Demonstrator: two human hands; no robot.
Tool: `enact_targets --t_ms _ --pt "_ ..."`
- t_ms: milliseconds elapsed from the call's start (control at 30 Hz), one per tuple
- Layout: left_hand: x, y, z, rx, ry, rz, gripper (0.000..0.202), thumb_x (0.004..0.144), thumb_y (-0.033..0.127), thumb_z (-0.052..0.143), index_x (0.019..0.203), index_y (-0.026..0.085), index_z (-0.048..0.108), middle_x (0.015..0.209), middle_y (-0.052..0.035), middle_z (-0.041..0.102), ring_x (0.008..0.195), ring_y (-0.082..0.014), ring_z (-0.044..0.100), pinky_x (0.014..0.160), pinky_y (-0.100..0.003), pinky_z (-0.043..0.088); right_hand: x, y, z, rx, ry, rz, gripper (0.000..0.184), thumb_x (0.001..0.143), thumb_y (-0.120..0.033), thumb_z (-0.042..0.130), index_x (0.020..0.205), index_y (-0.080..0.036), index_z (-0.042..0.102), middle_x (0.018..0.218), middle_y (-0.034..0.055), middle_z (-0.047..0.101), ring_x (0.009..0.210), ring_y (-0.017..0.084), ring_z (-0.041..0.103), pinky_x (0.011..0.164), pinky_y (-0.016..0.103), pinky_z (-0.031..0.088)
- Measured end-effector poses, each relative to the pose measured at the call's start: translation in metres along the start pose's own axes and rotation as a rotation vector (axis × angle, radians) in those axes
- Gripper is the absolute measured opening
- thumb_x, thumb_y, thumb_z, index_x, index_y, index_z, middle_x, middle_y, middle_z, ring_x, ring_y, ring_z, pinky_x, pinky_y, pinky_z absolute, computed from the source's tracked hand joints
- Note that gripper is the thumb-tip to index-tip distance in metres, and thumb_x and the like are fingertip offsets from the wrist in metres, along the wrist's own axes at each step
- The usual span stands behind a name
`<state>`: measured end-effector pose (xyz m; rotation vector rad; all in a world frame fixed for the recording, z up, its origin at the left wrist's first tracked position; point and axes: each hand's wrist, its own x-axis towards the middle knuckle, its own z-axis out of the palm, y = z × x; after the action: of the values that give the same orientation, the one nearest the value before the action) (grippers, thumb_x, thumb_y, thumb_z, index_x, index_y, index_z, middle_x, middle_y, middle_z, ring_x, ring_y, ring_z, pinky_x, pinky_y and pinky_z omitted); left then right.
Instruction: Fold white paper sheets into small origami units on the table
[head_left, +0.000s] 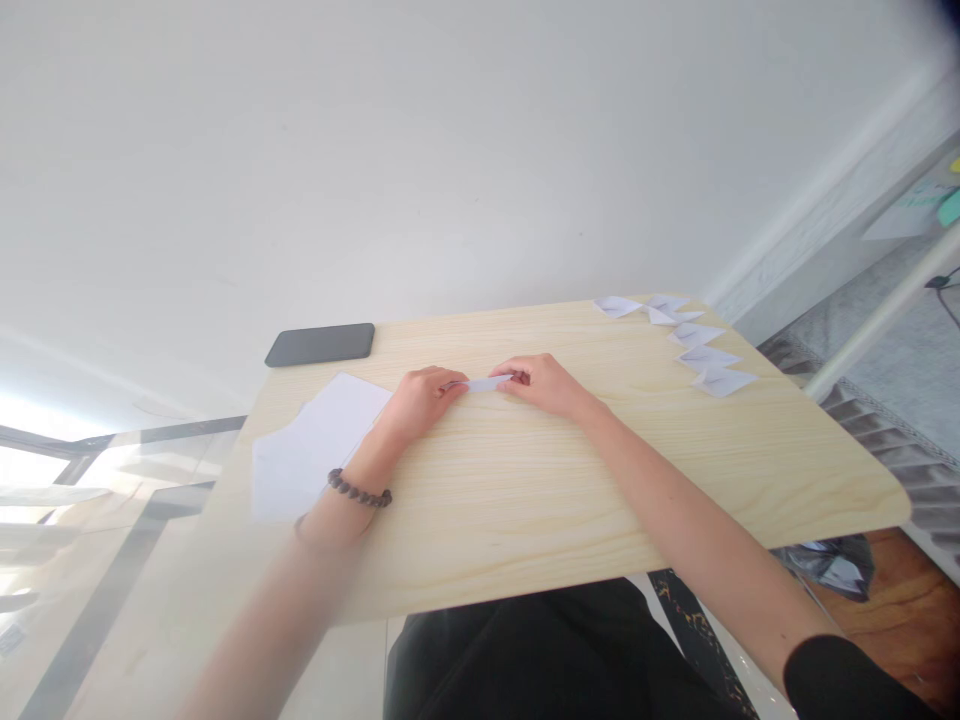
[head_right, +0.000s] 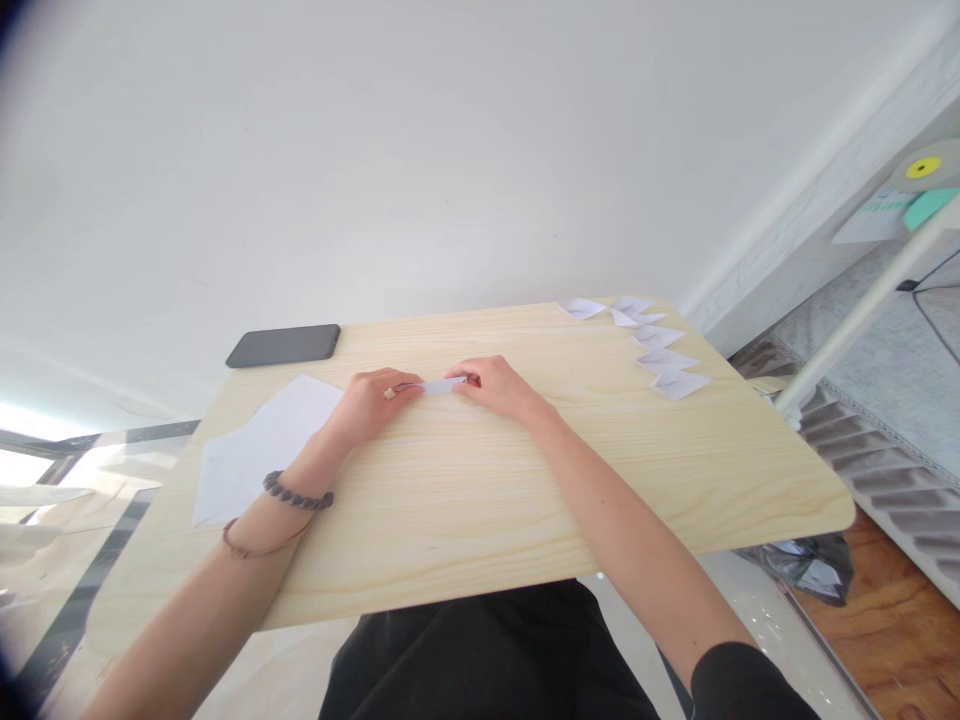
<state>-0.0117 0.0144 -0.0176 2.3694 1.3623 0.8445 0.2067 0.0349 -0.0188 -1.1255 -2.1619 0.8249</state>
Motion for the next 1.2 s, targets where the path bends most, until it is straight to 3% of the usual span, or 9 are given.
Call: enact_targets --t_ms 167,500,600,733,933,1200 --pt "0.0 -0.002 -0.004 0.044 0.017 -0.056 0.02 0.081 0.03 0.051 0.085 0.019 0.068 0.078 -0.0016 0.068 0.068 -0.014 0.06 0.071 -0.025 0.046 -0.002 0.004 -0.007 -0.02 0.022 0.041 0.028 0.079 -0.026 0.05 0.1 -0.02 0.067 0.073 0.0005 0.064 0.054 0.008 0.045 0.054 0.022 0.034" --pt "0.0 -0.012 -0.005 0.088 -0.04 0.013 0.033 0.08 0.012 0.041 0.102 0.018 0.064 0.089 -0.0038 0.069 0.083 -0.017 0.063 0.079 -0.028 0.047 -0.002 0.01 -0.006 -0.087 0.058 0.002 0.033 0.082 -0.025 0.043 0.107 -0.022 0.065 0.063 -0.0014 0.061 0.046 0.007 0.039 0.052 0.022 0.032" --pt "-0.002 -0.01 -0.005 0.116 -0.022 0.022 0.031 0.082 0.016 0.041 0.104 0.019 0.063 0.091 -0.0046 0.068 0.079 -0.0165 0.062 0.076 -0.029 0.047 -0.002 0.011 -0.004 -0.092 0.086 -0.002 0.032 0.081 -0.026 0.045 0.105 -0.022 0.066 0.06 -0.0024 0.059 0.045 0.007 0.036 0.049 0.022 0.031" --pt "-0.003 -0.005 -0.004 0.097 -0.002 0.03 0.023 0.083 0.026 0.048 0.101 0.022 0.062 0.093 -0.0025 0.067 0.073 -0.0142 0.06 0.071 -0.027 0.047 -0.001 0.008 0.001 -0.065 0.125 -0.072 0.028 0.077 -0.027 0.054 0.101 -0.023 0.065 0.07 -0.0017 0.063 0.054 0.008 0.045 0.056 0.021 0.037" --pt "-0.002 -0.005 0.0 0.058 -0.014 0.074 0.014 0.081 0.022 0.05 0.09 0.021 0.061 0.088 -0.0015 0.064 0.074 -0.013 0.058 0.069 -0.024 0.045 -0.001 -0.001 0.007 -0.086 0.1 -0.184 0.017 0.077 -0.019 0.05 0.088 -0.02 0.064 0.079 -0.0016 0.064 0.057 0.008 0.048 0.061 0.021 0.039" --pt "-0.003 -0.003 -0.001 0.044 -0.007 0.128 0.014 0.082 0.025 0.049 0.089 0.02 0.06 0.088 -0.0041 0.063 0.083 -0.0155 0.057 0.07 -0.025 0.045 -0.001 -0.002 0.008 -0.154 0.104 -0.27 0.018 0.075 -0.012 0.049 0.085 -0.018 0.063 0.089 0.003 0.063 0.065 0.01 0.053 0.064 0.022 0.042"
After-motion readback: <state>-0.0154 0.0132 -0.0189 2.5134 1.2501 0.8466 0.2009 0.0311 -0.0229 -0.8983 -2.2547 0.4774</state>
